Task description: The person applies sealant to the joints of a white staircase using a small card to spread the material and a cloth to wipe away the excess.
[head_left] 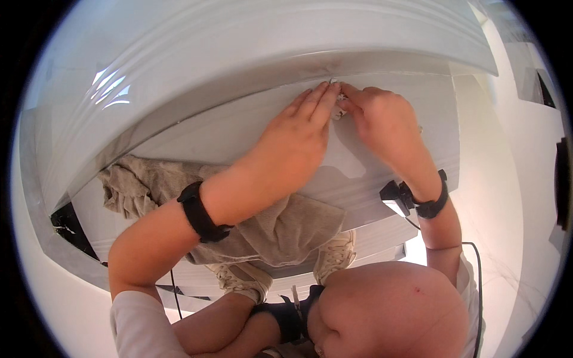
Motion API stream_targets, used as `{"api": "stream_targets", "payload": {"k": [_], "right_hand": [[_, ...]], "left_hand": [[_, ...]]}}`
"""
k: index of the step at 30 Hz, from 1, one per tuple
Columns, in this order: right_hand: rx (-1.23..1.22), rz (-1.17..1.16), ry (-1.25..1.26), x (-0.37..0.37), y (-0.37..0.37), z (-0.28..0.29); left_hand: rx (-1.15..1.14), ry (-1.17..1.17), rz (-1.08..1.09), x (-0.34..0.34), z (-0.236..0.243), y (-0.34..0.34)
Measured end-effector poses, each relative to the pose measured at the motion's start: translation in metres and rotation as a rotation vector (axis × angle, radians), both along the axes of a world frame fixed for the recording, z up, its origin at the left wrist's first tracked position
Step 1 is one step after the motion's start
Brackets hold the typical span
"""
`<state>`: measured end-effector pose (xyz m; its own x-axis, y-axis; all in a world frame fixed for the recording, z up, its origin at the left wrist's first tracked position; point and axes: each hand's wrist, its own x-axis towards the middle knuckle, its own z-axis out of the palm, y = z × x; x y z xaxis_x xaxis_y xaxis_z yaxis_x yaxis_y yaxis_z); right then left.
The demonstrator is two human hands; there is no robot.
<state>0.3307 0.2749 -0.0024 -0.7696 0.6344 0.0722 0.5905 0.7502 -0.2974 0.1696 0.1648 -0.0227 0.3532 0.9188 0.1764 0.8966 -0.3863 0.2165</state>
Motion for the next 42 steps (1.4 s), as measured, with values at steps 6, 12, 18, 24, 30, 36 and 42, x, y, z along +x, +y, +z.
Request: {"api": "stream_targets", "payload": {"k": [6,12,18,24,30,36,42], "right_hand": [[-0.01,-0.013,-0.036,0.004,0.003,0.0],[-0.025,-0.089,-0.052,0.025,0.015,0.003],[-0.021,-0.157,-0.083,0.048,0.033,0.0],[-0.114,-0.07,0.073,0.054,0.027,-0.004],[-0.098,0.047,0.087,0.012,-0.009,-0.009],[-0.036,-0.009,0.115,-0.008,-0.018,-0.019],[0.02,-0.004,0.028,-0.012,-0.024,-0.016]], "left_hand": [[0.003,-0.022,0.003,0.005,-0.002,0.003],[0.032,-0.115,-0.031,0.022,-0.004,0.023],[0.057,-0.086,-0.069,0.045,-0.01,0.047],[0.114,0.026,-0.027,0.049,0.003,0.034],[0.069,-0.163,0.118,-0.003,0.006,-0.003],[0.097,-0.052,0.206,-0.014,0.007,-0.023],[0.042,-0.074,0.182,-0.009,0.004,-0.03]]}}
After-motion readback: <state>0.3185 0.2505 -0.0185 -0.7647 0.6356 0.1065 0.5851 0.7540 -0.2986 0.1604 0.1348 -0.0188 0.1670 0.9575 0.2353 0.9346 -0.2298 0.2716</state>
